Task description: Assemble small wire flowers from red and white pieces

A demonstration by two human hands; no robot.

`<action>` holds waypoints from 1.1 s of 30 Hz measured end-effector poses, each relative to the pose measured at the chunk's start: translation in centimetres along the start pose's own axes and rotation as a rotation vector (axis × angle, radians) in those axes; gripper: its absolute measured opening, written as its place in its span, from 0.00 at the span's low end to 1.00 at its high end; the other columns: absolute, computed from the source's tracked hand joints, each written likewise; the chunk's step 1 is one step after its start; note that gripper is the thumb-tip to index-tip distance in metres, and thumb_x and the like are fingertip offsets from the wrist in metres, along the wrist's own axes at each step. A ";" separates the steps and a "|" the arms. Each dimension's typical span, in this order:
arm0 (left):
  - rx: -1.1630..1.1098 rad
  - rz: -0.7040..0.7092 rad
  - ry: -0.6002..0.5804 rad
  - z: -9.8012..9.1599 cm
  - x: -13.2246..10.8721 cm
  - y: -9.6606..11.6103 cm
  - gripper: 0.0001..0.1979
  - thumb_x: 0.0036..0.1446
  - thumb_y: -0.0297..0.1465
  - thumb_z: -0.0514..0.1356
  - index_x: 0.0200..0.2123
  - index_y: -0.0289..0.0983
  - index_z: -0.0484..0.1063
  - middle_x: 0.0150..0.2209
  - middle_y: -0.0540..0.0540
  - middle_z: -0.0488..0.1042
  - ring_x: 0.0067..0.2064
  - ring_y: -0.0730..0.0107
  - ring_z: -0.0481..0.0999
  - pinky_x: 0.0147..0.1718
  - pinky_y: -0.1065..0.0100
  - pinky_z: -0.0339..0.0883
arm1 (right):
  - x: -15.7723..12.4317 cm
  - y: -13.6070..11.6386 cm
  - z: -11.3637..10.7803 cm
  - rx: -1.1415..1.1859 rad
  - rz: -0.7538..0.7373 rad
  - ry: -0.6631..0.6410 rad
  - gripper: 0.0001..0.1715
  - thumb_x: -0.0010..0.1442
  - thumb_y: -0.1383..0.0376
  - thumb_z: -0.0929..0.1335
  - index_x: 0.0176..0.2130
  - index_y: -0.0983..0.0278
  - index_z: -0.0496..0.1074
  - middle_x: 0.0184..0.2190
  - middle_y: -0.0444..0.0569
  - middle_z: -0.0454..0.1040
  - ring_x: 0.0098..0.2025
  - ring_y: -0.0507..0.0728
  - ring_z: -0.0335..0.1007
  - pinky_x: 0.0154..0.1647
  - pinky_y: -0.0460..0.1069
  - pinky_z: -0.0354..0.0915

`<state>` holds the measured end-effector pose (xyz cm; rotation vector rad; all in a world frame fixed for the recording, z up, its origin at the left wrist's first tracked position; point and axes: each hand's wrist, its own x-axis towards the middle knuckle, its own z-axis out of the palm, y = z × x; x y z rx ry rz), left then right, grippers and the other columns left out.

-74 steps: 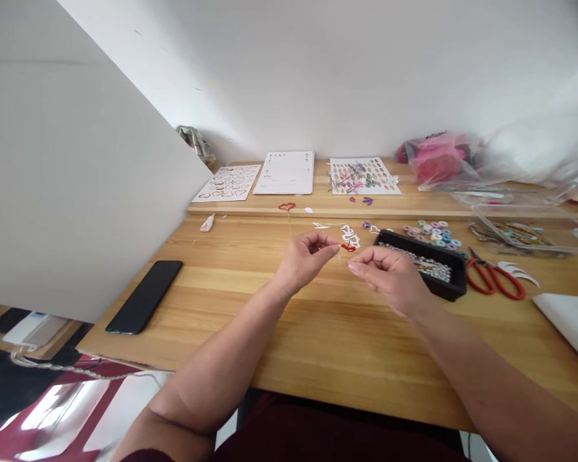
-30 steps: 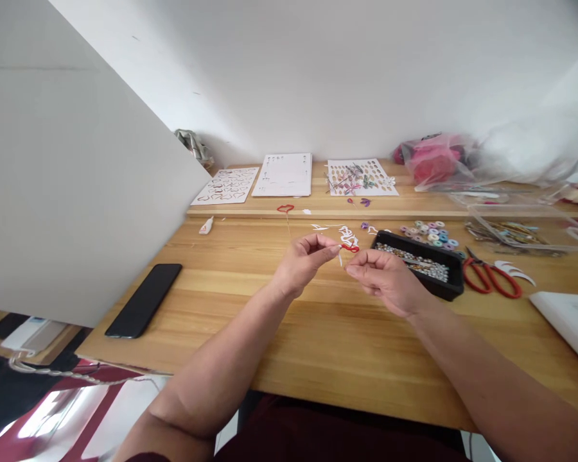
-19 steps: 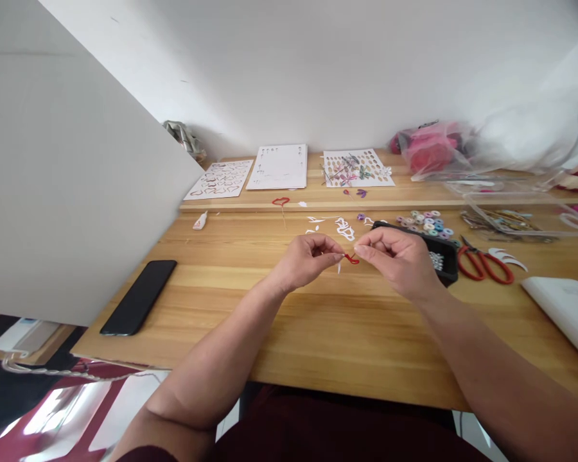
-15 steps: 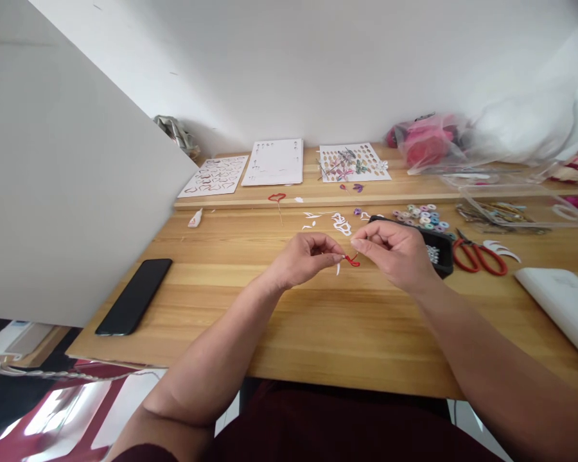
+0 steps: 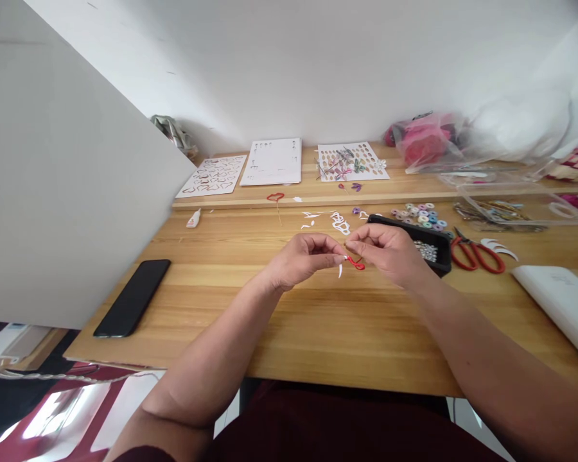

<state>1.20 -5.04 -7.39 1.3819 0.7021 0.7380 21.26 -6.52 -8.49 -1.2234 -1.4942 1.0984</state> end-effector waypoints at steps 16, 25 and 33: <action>-0.099 0.141 0.351 0.0 1.1 -1.3 0.16 0.45 0.39 0.72 0.29 0.33 0.74 0.27 0.50 0.73 0.28 0.78 0.66 0.30 0.72 0.59 | -0.4 0.6 1.4 0.214 0.176 -0.149 0.15 0.50 0.57 0.76 0.28 0.64 0.72 0.18 0.37 0.59 0.19 0.45 0.46 0.21 0.46 0.41; 0.168 0.151 0.456 0.1 1.1 -1.3 0.10 0.52 0.35 0.66 0.31 0.33 0.75 0.26 0.49 0.73 0.27 0.77 0.66 0.26 0.72 0.57 | -0.7 0.0 1.3 -0.164 -0.078 0.001 0.14 0.56 0.57 0.72 0.29 0.66 0.76 0.15 0.37 0.55 0.20 0.47 0.46 0.21 0.47 0.43; 0.347 0.051 0.148 -0.1 0.4 -0.8 0.08 0.52 0.33 0.65 0.32 0.32 0.76 0.24 0.49 0.72 0.24 0.78 0.62 0.24 0.72 0.53 | -0.8 -0.6 0.4 -0.261 -0.229 0.088 0.10 0.58 0.61 0.71 0.29 0.65 0.77 0.16 0.37 0.53 0.21 0.48 0.47 0.22 0.47 0.47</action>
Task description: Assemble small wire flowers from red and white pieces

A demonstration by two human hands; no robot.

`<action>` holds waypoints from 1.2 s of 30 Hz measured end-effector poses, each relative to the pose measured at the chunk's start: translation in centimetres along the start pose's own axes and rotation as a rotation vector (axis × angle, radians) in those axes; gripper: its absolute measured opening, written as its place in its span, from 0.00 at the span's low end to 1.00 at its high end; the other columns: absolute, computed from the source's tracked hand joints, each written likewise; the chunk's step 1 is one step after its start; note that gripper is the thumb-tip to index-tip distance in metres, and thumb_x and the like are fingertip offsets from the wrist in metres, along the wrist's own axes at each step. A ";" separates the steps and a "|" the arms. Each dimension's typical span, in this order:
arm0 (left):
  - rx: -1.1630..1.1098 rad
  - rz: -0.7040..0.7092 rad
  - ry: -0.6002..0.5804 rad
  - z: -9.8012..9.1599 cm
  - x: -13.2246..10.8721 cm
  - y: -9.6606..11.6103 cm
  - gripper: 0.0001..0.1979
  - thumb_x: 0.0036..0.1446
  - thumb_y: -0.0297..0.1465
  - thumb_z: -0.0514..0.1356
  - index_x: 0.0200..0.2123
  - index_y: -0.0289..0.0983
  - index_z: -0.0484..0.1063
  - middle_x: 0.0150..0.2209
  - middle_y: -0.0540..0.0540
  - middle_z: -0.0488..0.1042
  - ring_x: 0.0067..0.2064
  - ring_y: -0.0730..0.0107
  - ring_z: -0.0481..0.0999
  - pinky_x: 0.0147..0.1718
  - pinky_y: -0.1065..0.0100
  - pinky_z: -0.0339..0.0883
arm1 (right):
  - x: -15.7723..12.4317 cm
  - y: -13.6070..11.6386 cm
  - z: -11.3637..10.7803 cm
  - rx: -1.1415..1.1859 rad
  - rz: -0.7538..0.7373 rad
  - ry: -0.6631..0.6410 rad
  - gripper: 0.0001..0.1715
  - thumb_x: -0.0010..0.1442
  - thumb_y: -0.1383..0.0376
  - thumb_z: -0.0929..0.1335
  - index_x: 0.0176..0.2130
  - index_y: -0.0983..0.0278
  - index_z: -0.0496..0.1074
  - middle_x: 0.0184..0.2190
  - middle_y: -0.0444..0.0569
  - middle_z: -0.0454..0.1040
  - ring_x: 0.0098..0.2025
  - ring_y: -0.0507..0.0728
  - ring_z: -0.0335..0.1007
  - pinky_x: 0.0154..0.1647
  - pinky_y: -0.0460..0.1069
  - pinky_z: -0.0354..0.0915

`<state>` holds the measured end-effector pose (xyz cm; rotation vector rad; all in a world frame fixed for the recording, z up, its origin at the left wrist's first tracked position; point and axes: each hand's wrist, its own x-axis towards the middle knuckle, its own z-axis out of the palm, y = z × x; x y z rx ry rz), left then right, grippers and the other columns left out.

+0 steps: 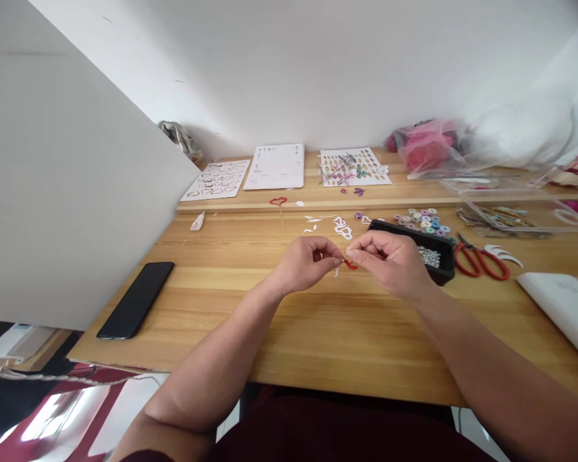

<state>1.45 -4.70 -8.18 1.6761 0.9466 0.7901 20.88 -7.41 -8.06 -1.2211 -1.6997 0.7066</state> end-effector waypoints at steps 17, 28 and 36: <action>-0.503 -0.096 -0.082 0.0 -0.2 0.0 0.16 0.47 0.40 0.71 0.31 0.34 0.74 0.20 0.56 0.61 0.21 0.83 0.51 0.22 0.71 0.43 | 0.7 2.2 0.5 0.952 0.620 -0.296 0.15 0.43 0.65 0.79 0.27 0.65 0.73 0.15 0.35 0.57 0.18 0.43 0.42 0.20 0.44 0.42; -0.319 0.041 0.358 1.0 0.7 -0.8 0.13 0.50 0.38 0.68 0.31 0.33 0.74 0.29 0.48 0.74 0.30 0.75 0.68 0.32 0.71 0.61 | -0.3 1.1 2.9 0.712 0.511 -0.107 0.16 0.47 0.58 0.78 0.26 0.63 0.71 0.17 0.37 0.61 0.17 0.46 0.47 0.19 0.45 0.47; 0.026 -0.015 0.098 -0.1 0.4 -0.7 0.10 0.51 0.35 0.65 0.31 0.33 0.75 0.24 0.50 0.70 0.24 0.77 0.60 0.25 0.72 0.53 | -0.2 0.2 0.8 0.026 0.034 0.039 0.10 0.59 0.59 0.71 0.30 0.64 0.76 0.21 0.44 0.68 0.23 0.50 0.54 0.24 0.48 0.51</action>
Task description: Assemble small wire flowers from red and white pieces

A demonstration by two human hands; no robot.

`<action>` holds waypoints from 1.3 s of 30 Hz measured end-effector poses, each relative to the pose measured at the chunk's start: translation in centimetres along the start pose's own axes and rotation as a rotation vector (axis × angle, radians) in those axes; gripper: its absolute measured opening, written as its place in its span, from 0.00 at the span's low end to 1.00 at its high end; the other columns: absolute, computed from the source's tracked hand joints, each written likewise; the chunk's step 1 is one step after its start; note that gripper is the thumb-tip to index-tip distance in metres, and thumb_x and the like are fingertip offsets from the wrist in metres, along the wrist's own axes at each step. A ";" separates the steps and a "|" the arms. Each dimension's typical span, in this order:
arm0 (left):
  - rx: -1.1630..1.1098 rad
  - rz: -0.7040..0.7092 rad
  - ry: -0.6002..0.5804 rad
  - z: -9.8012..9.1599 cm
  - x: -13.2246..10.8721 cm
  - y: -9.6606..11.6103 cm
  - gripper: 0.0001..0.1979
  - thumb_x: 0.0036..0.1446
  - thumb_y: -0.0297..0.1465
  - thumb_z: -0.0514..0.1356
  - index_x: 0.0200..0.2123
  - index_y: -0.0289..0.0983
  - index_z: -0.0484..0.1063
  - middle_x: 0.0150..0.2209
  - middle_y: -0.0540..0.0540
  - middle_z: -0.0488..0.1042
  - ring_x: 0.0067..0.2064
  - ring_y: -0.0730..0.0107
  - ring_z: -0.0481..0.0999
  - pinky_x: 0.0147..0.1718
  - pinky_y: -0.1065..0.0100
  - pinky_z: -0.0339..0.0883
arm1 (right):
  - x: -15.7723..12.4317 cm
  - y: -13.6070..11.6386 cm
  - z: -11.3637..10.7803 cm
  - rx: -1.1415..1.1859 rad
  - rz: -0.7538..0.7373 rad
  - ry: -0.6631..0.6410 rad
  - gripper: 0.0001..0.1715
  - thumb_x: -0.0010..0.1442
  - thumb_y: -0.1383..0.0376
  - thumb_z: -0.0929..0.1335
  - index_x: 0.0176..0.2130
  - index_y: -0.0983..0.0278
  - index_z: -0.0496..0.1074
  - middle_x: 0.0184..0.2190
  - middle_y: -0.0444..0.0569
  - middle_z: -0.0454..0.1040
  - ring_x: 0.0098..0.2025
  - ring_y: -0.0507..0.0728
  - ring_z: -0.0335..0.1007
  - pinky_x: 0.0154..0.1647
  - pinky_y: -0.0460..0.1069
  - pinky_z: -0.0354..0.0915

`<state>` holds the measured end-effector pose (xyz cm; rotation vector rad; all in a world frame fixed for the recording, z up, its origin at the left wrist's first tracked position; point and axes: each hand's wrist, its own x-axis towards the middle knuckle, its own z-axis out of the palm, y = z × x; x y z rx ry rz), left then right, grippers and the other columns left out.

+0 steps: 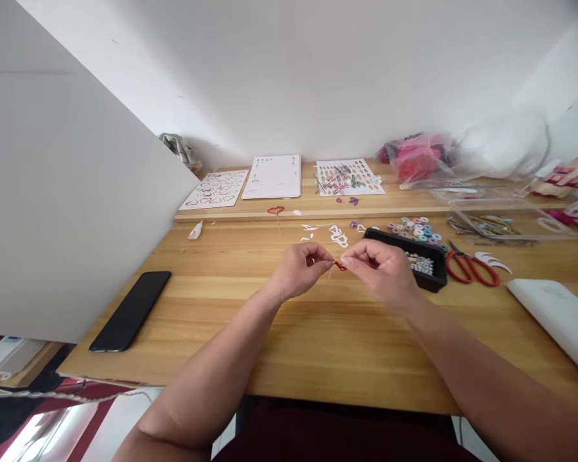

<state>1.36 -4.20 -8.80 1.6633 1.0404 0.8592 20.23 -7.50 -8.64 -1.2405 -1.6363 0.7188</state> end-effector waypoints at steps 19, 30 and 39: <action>-0.481 -0.032 -0.030 -0.2 -0.2 0.7 0.16 0.47 0.40 0.71 0.30 0.34 0.73 0.22 0.54 0.66 0.24 0.81 0.58 0.25 0.72 0.51 | 0.8 1.4 0.1 0.653 0.487 -0.242 0.16 0.45 0.59 0.79 0.28 0.64 0.74 0.20 0.38 0.62 0.18 0.44 0.45 0.20 0.46 0.40; -0.230 0.043 0.183 0.2 0.2 0.2 0.12 0.51 0.37 0.67 0.31 0.33 0.74 0.27 0.49 0.73 0.28 0.76 0.67 0.29 0.71 0.58 | -0.1 -0.8 0.0 0.093 0.081 -0.077 0.11 0.56 0.58 0.72 0.27 0.63 0.75 0.16 0.38 0.53 0.20 0.48 0.45 0.22 0.48 0.44; -0.158 0.045 -0.070 -0.2 -0.2 0.5 0.09 0.52 0.34 0.66 0.32 0.32 0.75 0.27 0.49 0.72 0.27 0.77 0.65 0.28 0.71 0.57 | 0.1 -1.0 -1.0 -0.057 -0.052 0.073 0.08 0.58 0.60 0.71 0.31 0.62 0.77 0.17 0.38 0.51 0.21 0.49 0.45 0.23 0.49 0.46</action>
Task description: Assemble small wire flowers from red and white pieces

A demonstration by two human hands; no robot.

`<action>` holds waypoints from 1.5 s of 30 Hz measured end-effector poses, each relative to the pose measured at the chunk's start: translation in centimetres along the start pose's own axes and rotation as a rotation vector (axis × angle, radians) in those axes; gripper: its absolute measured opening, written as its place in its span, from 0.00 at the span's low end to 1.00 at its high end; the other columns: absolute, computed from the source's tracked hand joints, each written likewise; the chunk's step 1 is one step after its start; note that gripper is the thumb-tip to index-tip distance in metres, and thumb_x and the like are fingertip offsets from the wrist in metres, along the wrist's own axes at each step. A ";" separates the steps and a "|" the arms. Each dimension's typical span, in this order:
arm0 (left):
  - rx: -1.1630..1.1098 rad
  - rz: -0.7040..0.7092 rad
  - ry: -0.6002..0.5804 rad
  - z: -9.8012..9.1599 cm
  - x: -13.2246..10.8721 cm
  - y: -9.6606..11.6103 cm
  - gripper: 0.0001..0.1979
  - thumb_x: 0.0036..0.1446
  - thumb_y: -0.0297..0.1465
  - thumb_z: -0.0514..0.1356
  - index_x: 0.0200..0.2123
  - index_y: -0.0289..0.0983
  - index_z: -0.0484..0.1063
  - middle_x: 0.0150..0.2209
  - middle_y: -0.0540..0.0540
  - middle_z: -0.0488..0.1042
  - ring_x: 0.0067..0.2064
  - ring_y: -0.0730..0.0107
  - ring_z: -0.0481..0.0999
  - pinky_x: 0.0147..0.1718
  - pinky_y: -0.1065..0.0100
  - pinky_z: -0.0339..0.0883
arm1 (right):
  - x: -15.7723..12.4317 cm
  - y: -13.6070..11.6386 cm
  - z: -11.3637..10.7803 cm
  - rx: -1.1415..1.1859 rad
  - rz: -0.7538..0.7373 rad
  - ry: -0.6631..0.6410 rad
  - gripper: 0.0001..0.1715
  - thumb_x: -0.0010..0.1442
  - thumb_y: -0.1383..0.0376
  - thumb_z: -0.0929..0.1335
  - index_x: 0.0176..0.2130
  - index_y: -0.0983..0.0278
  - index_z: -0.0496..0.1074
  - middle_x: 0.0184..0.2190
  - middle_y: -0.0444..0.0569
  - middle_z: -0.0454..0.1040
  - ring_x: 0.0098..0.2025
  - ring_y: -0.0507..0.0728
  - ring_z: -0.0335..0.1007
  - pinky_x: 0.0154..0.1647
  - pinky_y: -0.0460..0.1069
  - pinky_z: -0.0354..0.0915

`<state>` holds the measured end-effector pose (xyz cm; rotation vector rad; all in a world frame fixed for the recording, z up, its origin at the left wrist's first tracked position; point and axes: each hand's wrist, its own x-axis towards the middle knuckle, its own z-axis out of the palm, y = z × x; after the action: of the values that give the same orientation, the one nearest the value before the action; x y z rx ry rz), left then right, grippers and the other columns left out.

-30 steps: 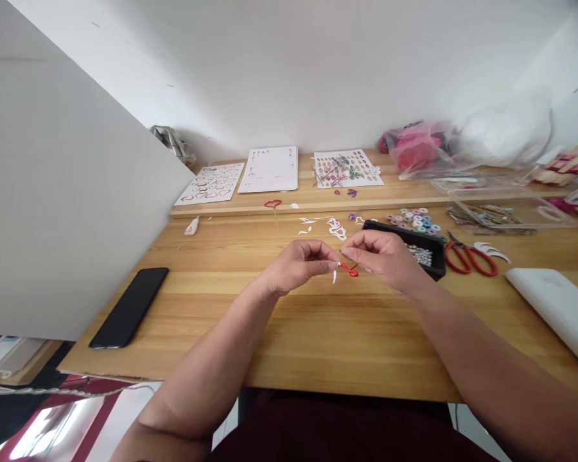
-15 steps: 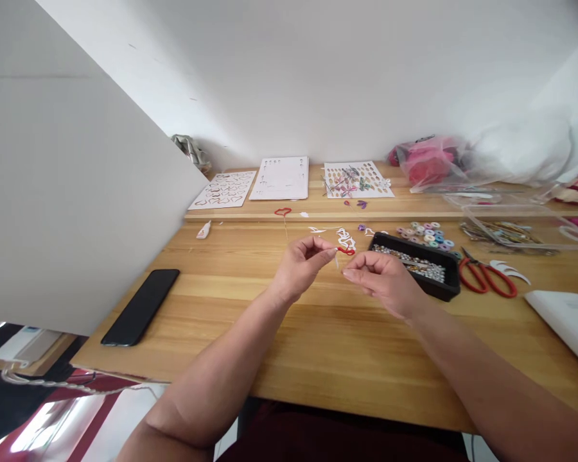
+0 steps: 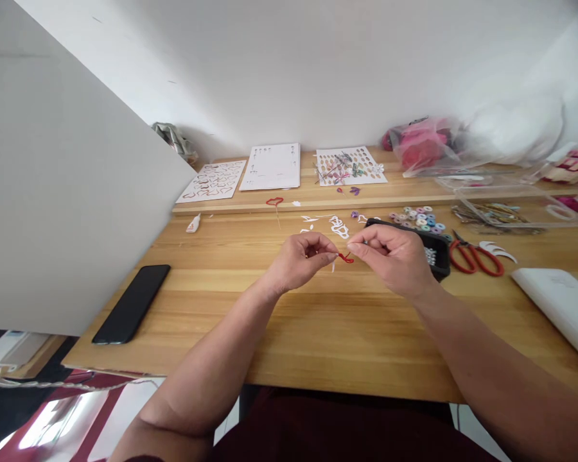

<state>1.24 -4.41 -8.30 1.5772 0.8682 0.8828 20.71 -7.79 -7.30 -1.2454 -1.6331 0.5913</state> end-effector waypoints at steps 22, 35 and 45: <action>-0.331 -0.154 -0.246 -0.2 -0.6 1.0 0.13 0.48 0.36 0.71 0.32 0.33 0.76 0.24 0.51 0.69 0.24 0.81 0.58 0.24 0.71 0.48 | 1.0 2.3 -0.8 0.618 0.529 -0.389 0.19 0.47 0.54 0.79 0.29 0.64 0.74 0.18 0.39 0.61 0.19 0.46 0.50 0.20 0.46 0.44; -0.381 -0.028 0.215 1.0 0.4 -0.2 0.16 0.48 0.38 0.70 0.30 0.32 0.72 0.23 0.53 0.67 0.24 0.81 0.59 0.25 0.73 0.52 | -0.6 1.3 2.8 0.818 0.626 -0.231 0.16 0.47 0.59 0.78 0.25 0.62 0.70 0.15 0.35 0.53 0.18 0.45 0.40 0.20 0.45 0.41; 0.019 -0.015 0.084 0.7 0.7 -1.2 0.09 0.53 0.32 0.65 0.33 0.31 0.76 0.27 0.49 0.73 0.26 0.78 0.63 0.26 0.72 0.55 | -1.2 1.8 2.0 0.013 0.045 0.045 0.07 0.60 0.59 0.71 0.34 0.60 0.77 0.18 0.39 0.59 0.22 0.50 0.50 0.24 0.48 0.50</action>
<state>2.11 -3.98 -9.48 1.5569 0.9492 0.9379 19.75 -7.91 -10.08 -1.2804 -1.5650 0.5960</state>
